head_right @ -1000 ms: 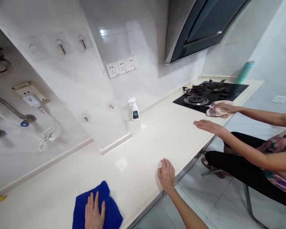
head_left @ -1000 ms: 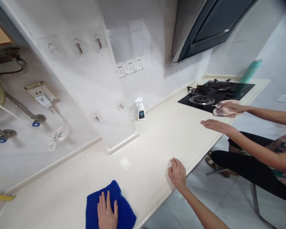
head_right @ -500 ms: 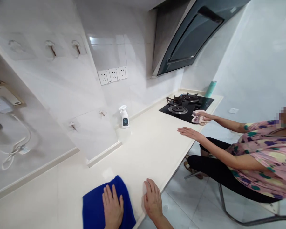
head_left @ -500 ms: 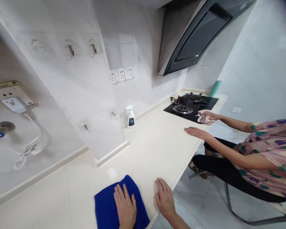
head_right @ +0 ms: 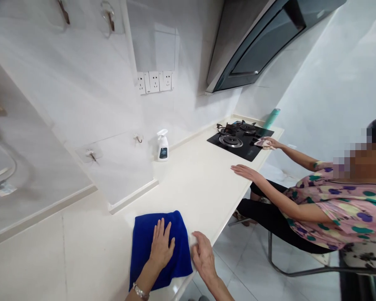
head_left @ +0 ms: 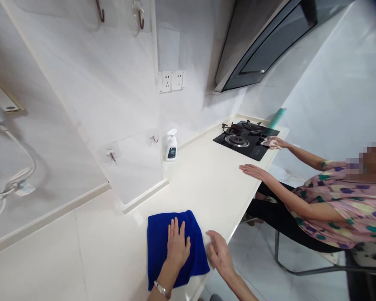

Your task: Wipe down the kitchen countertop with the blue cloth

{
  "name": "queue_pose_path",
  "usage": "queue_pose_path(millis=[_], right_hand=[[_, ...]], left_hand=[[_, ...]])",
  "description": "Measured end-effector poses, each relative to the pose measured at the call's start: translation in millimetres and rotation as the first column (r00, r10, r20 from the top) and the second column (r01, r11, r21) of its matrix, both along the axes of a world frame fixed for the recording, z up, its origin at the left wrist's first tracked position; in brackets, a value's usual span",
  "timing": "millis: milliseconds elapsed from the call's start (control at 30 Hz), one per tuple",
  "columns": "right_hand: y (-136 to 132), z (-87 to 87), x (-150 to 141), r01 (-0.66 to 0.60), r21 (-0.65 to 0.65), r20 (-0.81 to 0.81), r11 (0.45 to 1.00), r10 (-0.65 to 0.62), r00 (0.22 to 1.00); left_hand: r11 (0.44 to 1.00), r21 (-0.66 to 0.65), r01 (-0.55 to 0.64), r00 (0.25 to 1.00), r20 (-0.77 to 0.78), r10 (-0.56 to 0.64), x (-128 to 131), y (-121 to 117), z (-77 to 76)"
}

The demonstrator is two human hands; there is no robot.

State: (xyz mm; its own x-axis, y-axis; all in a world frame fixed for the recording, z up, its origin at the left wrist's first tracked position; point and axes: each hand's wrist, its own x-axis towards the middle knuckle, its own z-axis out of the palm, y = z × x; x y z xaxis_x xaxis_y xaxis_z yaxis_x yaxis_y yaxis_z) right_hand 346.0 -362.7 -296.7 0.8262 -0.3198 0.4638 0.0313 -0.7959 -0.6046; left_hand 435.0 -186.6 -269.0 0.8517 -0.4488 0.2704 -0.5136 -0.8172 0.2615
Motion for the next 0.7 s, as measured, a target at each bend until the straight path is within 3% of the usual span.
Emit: queue_pose_path(millis=[67, 200, 333, 433, 567, 700], right_hand=[[15, 12.6, 7, -0.045, 0.009, -0.01, 0.999, 0.045, 0.999], [62, 27.3, 29, -0.246, -0.099, -0.122, 0.964, 0.233, 0.965], [87, 29.6, 48, -0.376, -0.187, -0.3, 0.908, 0.311, 0.902], [78, 33.6, 55, -0.469, -0.207, -0.337, 0.858, 0.387, 0.858], [46, 40.1, 60, -0.584, -0.248, -0.317, 0.773, 0.505, 0.803], [6, 39.6, 64, -0.538, -0.285, -0.285, 0.793, 0.466, 0.838]], left_hand=[[1.0, 0.025, 0.003, 0.995, 0.095, -0.005, -6, 22, 2.7], [0.992, 0.084, -0.095, 0.962, 0.264, 0.069, -23, 62, -2.7], [0.976, 0.14, -0.168, 0.951, 0.282, 0.123, -37, 75, -9.0], [0.966, 0.14, -0.219, 0.947, 0.267, 0.177, -41, 70, -8.3], [0.951, 0.133, -0.28, 0.931, 0.278, 0.235, -39, 52, -8.0], [0.939, 0.112, -0.324, 0.915, 0.288, 0.282, -33, 14, -13.5]])
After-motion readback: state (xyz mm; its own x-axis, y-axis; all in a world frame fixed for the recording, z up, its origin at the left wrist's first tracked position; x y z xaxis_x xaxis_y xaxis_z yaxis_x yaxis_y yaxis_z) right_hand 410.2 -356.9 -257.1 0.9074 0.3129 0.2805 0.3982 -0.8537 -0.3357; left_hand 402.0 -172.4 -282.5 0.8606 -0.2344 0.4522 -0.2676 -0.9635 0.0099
